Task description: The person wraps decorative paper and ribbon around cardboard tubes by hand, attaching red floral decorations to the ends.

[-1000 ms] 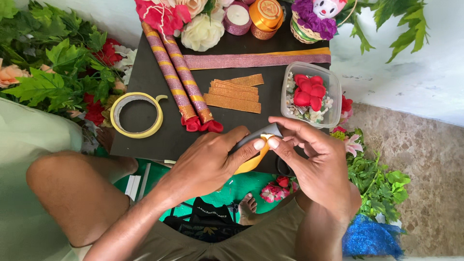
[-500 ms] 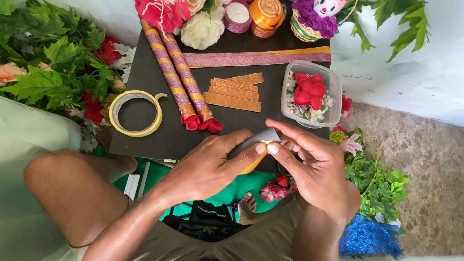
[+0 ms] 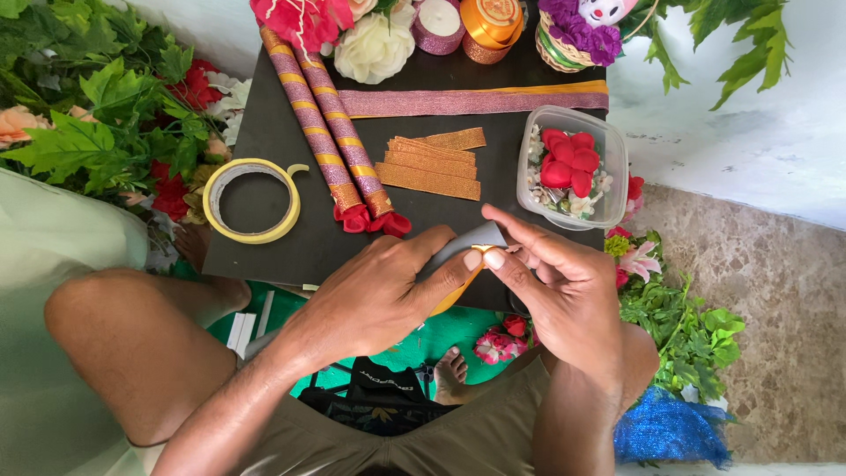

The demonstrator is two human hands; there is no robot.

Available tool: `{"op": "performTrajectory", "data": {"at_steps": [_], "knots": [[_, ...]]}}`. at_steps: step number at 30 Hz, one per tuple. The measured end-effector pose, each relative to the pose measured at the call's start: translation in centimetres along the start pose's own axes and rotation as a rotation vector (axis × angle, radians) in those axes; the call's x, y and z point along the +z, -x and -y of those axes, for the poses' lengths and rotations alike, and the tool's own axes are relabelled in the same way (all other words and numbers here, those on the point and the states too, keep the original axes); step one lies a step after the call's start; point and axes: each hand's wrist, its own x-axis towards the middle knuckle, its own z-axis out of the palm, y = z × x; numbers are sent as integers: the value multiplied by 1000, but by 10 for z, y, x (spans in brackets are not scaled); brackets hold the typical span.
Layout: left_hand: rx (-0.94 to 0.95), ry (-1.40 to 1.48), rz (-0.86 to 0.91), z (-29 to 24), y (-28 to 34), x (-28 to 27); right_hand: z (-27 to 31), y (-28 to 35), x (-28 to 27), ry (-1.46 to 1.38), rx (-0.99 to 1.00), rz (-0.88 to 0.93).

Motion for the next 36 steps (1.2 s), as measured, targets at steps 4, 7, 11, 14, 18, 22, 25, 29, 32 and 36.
{"op": "performTrajectory", "data": {"at_steps": [4,7,11,14,18,22,25,29,32,36], "knots": [[24,-25,-14,4,-2,1,-3,0,-1,41,0,12],[22,-58,-31,5,-4,2,-5,0,-1,14,13,3],[19,-54,-28,6,-6,2,-3,-1,1,-6,25,-8],[11,-36,-21,5,-6,1,-5,-3,3,-51,15,-17],[10,23,-21,6,-7,1,-6,-4,8,-108,-10,-37],[-10,-5,-12,5,-7,-1,-9,-4,7,-93,-21,-37],[52,-2,-45,11,-10,4,-9,-3,9,-74,-22,-49],[55,46,-53,11,-11,5,-12,-4,10,-87,-27,-70],[39,56,-55,9,-11,4,-12,-4,10,-73,-14,-72],[-31,47,-26,3,-9,-1,-11,-5,12,-60,-13,-70]]}}
